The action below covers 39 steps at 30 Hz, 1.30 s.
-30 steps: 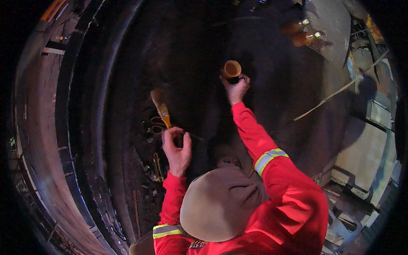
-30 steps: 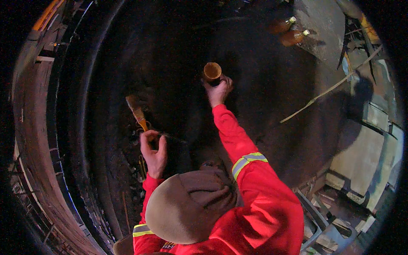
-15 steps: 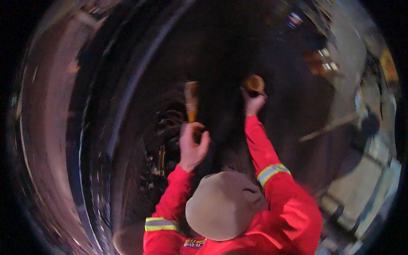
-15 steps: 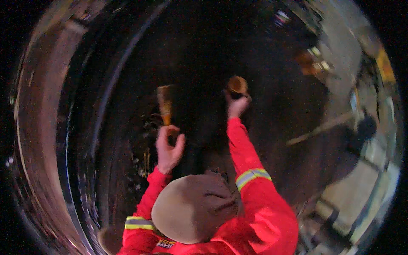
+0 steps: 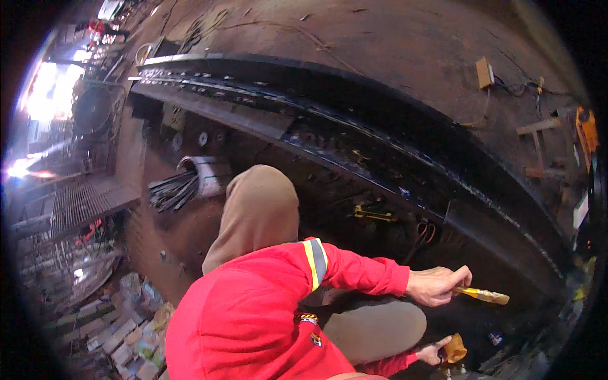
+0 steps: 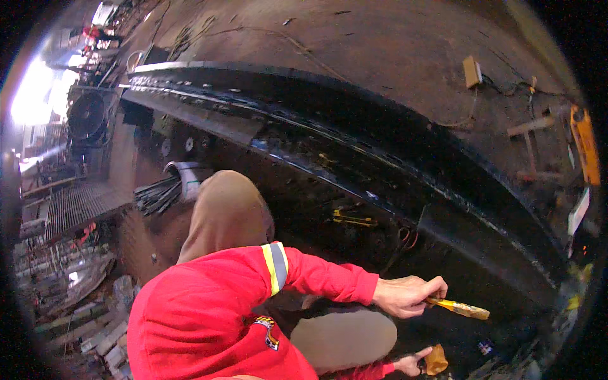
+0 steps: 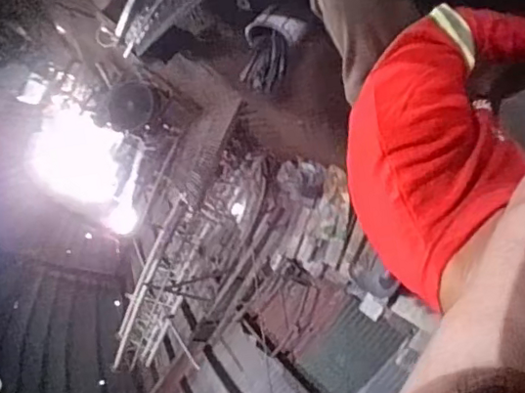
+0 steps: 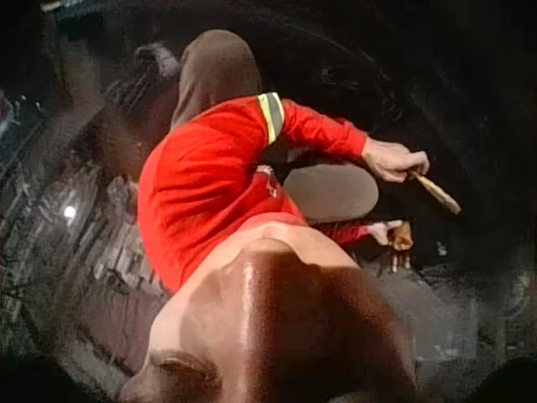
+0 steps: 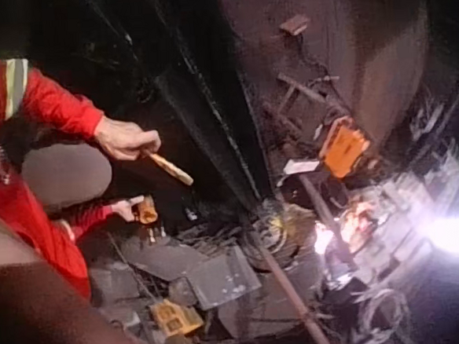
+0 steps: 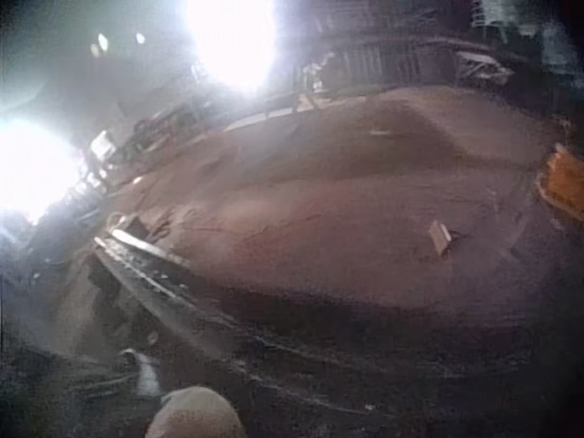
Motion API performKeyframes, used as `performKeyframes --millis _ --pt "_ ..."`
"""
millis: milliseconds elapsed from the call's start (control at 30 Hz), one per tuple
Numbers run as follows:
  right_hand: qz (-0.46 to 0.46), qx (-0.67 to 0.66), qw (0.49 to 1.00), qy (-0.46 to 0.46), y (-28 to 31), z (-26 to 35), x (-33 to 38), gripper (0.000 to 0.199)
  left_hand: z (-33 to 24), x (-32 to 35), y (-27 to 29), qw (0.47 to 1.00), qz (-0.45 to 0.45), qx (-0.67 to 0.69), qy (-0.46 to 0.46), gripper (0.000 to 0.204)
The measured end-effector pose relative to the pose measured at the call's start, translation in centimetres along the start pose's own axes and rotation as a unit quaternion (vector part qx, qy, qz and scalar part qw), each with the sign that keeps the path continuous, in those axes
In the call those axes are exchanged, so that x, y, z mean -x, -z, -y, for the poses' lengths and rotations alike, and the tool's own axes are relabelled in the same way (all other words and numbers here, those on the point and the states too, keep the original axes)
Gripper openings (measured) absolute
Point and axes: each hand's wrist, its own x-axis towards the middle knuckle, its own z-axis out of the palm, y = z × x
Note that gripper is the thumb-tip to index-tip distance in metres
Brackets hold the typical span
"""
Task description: The person applies a yellowish liquid coating to a large, dark, curved metal surface using a brush. They hold a small cup in one hand and the brush in the other, repeatedly dipping the brush into the cup to reload the liquid. At one point, they pour more liquid from a green bottle into the cup to replenish the supply before continuing to paint the surface.
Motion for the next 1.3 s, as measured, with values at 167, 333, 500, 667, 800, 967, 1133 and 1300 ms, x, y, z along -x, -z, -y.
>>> performKeyframes --millis 167,333,500,667,800,967,1133,1300 --pt "0.099 -0.094 0.989 -0.048 6.5 23.5 -10.7 0.051 -15.7 -1.2 3.0 0.989 -0.125 0.076 -0.008 0.032" --pt "0.16 -0.169 0.972 0.036 10.1 43.9 -16.9 0.052 -33.4 0.2 10.1 0.96 -0.267 0.041 -0.071 0.032" --pt "0.308 -0.383 0.866 0.086 16.4 64.5 -18.3 0.051 -51.6 11.0 18.1 0.917 -0.396 0.024 0.048 0.027" --pt "0.417 -0.313 0.842 0.135 19.7 75.9 -16.3 0.05 -63.2 26.6 22.2 0.811 -0.564 -0.124 0.093 0.023" --pt "0.511 -0.472 0.705 0.139 22.4 83.9 -13.7 0.047 -70.5 34.9 17.3 0.695 -0.678 -0.211 0.113 0.021" --pt "0.577 -0.547 0.547 0.263 28.0 90.6 -10.6 0.051 -74.9 40.5 8.7 0.556 -0.823 -0.114 -0.021 0.02" --pt "0.578 -0.567 0.461 0.362 35.5 94.5 -4.6 0.059 -82.0 46.6 6.9 0.539 -0.813 -0.125 -0.178 0.017" --pt "0.594 -0.556 0.412 0.41 41.5 97.2 3.7 0.064 -88.5 50.3 9.4 0.601 -0.752 -0.232 -0.141 0.018"
